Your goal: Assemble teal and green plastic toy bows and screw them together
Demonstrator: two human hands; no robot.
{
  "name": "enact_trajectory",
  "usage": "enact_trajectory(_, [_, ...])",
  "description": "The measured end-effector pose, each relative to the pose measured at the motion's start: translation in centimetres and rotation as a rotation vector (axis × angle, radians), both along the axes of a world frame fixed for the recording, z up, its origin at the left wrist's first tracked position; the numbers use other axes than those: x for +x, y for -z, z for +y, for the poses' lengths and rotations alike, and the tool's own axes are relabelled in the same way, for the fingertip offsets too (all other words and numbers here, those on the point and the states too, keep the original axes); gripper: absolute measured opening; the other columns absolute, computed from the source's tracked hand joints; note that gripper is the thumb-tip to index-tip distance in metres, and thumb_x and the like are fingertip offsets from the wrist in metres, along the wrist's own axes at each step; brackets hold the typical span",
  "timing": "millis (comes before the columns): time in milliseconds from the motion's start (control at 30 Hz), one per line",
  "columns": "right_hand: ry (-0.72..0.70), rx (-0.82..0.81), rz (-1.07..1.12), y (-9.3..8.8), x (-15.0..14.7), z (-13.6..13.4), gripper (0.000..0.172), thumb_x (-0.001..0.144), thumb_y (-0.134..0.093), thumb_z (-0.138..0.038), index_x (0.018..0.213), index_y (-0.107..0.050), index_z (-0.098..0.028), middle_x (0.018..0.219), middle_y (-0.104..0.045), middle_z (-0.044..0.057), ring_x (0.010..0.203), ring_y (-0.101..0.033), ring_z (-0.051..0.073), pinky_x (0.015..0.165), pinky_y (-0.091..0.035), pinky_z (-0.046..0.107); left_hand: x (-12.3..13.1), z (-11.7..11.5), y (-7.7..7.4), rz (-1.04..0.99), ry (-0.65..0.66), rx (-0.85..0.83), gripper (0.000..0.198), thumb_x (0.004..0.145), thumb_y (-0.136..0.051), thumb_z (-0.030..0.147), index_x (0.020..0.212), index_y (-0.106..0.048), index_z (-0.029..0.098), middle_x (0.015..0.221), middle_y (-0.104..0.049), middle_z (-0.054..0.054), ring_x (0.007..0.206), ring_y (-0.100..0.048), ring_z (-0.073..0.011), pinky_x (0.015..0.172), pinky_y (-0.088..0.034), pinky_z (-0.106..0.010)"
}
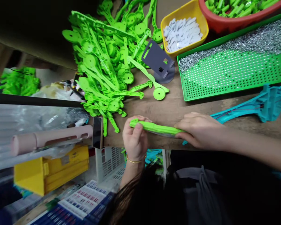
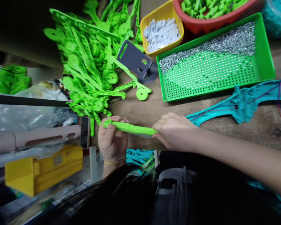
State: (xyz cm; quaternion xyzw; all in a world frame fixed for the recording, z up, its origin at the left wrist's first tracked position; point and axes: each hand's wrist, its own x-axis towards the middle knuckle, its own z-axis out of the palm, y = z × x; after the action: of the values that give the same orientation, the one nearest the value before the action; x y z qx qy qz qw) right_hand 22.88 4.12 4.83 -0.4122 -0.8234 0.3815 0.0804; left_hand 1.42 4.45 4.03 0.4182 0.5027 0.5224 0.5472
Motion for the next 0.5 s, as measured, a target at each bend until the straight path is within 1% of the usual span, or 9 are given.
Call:
enact_trajectory(33, [-0.003,0.014,-0.001,0.1,0.0,0.0,0.026,0.094,-0.047,-0.032,0.089,-0.068,-0.016,0.082,-0.066,0.007,0.08,-0.055,0.019,0.075,-0.034,0.031,-0.1,0.3,-0.2,0.011,-0.05,0.03,0.026,0.072,-0.079,0.042,0.081,-0.067,0.022,0.077,-0.062,0.001,0.072,-0.061,-0.0118,0.072,-0.053,-0.027])
enact_trajectory(100, [-0.005,0.04,-0.003,0.2,-0.1,-0.1,0.027,0.094,-0.048,-0.032,0.088,-0.068,-0.015,0.081,-0.066,0.008,0.078,-0.055,0.018,0.074,-0.034,0.031,-0.2,0.7,-0.4,0.044,-0.101,0.05,0.027,0.067,-0.082,0.041,0.074,-0.066,0.02,0.071,-0.06,0.002,0.068,-0.06,-0.0111,0.068,-0.052,-0.026])
enact_trajectory(200, [-0.005,0.072,0.004,0.5,0.0,-0.2,0.028,0.094,-0.047,-0.033,0.089,-0.068,-0.015,0.08,-0.067,0.008,0.078,-0.056,0.018,0.074,-0.035,0.031,-0.2,0.8,-0.2,0.045,-0.148,0.026,0.029,0.064,-0.084,0.04,0.072,-0.067,0.019,0.07,-0.062,0.002,0.068,-0.06,-0.0106,0.066,-0.051,-0.023])
enact_trajectory(267, [-0.008,0.067,-0.002,0.4,0.1,-0.2,0.029,0.095,-0.047,-0.034,0.09,-0.068,-0.015,0.082,-0.067,0.009,0.081,-0.057,0.019,0.075,-0.035,0.032,-0.2,0.7,-0.1,0.034,-0.155,-0.004,0.029,0.063,-0.085,0.04,0.074,-0.068,0.019,0.072,-0.064,0.002,0.069,-0.061,-0.0101,0.066,-0.051,-0.022])
enact_trajectory(367, [0.0,0.017,-0.033,-0.4,-0.4,0.4,0.027,0.094,-0.049,-0.036,0.096,-0.067,-0.015,0.091,-0.069,0.01,0.086,-0.061,0.022,0.077,-0.037,0.033,-0.3,0.6,0.0,0.006,-0.143,-0.014,0.032,0.061,-0.087,0.04,0.077,-0.069,0.021,0.076,-0.065,0.002,0.07,-0.062,-0.0095,0.071,-0.052,-0.023])
enact_trajectory(433, [0.03,-0.028,-0.023,-1.2,-1.4,1.1,0.033,0.093,-0.049,-0.043,0.102,-0.065,-0.016,0.098,-0.07,0.011,0.091,-0.062,0.024,0.077,-0.038,0.033,-0.3,0.6,-0.1,0.011,-0.133,-0.006,0.033,0.059,-0.088,0.04,0.078,-0.068,0.021,0.076,-0.066,0.003,0.071,-0.062,-0.0092,0.071,-0.053,-0.022])
enact_trajectory(500, [0.081,-0.08,0.009,-1.7,-2.8,1.8,0.041,0.094,-0.044,-0.051,0.103,-0.064,-0.016,0.1,-0.07,0.012,0.09,-0.063,0.024,0.073,-0.038,0.032,-0.3,0.6,-0.1,0.055,-0.116,-0.02,0.035,0.059,-0.088,0.042,0.079,-0.068,0.021,0.077,-0.066,0.002,0.07,-0.061,-0.0092,0.068,-0.052,-0.021])
